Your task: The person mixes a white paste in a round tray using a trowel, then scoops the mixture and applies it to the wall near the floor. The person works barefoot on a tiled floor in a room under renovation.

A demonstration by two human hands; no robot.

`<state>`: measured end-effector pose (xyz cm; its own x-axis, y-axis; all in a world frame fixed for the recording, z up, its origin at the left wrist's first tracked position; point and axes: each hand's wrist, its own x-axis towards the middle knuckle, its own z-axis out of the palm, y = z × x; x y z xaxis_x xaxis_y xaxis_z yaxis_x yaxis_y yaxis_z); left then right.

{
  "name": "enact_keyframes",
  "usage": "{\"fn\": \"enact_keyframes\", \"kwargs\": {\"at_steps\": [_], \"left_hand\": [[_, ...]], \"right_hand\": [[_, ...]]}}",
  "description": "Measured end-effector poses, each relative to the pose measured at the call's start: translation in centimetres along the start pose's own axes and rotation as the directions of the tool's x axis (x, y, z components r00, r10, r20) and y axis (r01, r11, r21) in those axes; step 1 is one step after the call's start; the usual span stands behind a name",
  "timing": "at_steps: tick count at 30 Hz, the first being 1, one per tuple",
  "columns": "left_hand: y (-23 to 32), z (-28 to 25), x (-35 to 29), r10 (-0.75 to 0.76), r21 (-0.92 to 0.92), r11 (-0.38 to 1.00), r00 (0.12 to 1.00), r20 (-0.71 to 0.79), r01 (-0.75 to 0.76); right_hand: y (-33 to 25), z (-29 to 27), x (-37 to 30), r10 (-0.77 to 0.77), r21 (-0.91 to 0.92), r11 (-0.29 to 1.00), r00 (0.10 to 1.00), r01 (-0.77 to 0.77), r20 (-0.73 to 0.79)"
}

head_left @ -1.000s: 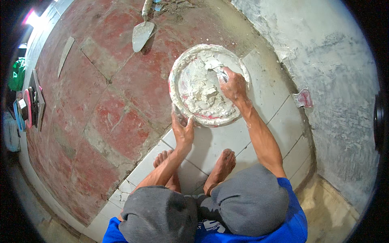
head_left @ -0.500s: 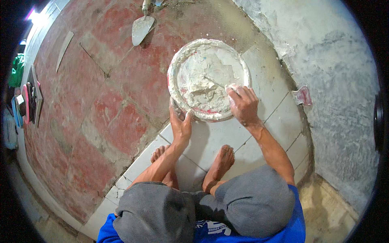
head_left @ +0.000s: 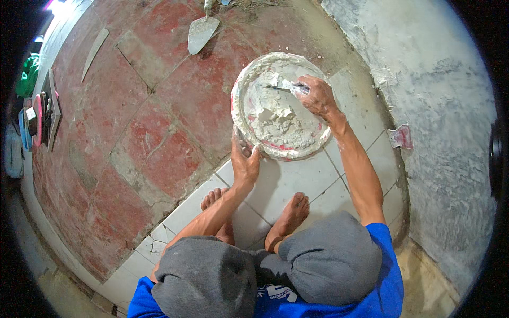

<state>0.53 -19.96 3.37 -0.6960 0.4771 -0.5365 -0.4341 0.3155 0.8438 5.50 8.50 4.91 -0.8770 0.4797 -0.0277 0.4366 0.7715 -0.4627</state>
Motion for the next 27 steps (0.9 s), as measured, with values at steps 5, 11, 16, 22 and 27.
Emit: {"fn": "enact_keyframes", "kwargs": {"at_steps": [5, 11, 16, 22, 27], "left_hand": [[-0.4, -0.1, 0.0, 0.001, -0.026, 1.000, 1.000, -0.008, -0.001], [0.8, 0.1, 0.1, -0.025, -0.066, 0.997, 0.999, 0.044, 0.028], [0.8, -0.4, 0.1, -0.055, -0.062, 0.996, 0.998, 0.038, 0.058], [0.9, 0.1, 0.0, -0.028, -0.058, 0.998, 0.999, 0.020, 0.029], [0.2, -0.3, 0.3, 0.006, -0.099, 0.995, 0.999, 0.045, -0.001]], "right_hand": [[-1.4, -1.9, -1.8, -0.013, 0.051, 0.999, 1.000, 0.013, 0.012], [-3.0, -4.2, -7.9, -0.384, -0.293, 0.885, 0.923, 0.363, -0.017], [-0.1, -6.0, -8.3, -0.043, -0.022, 0.999, 0.999, 0.044, 0.008], [5.3, -2.9, -4.1, 0.052, 0.132, 0.988, 0.971, -0.084, 0.233], [0.1, 1.8, 1.5, -0.188, 0.098, 0.979, 0.975, 0.177, 0.117]]}}
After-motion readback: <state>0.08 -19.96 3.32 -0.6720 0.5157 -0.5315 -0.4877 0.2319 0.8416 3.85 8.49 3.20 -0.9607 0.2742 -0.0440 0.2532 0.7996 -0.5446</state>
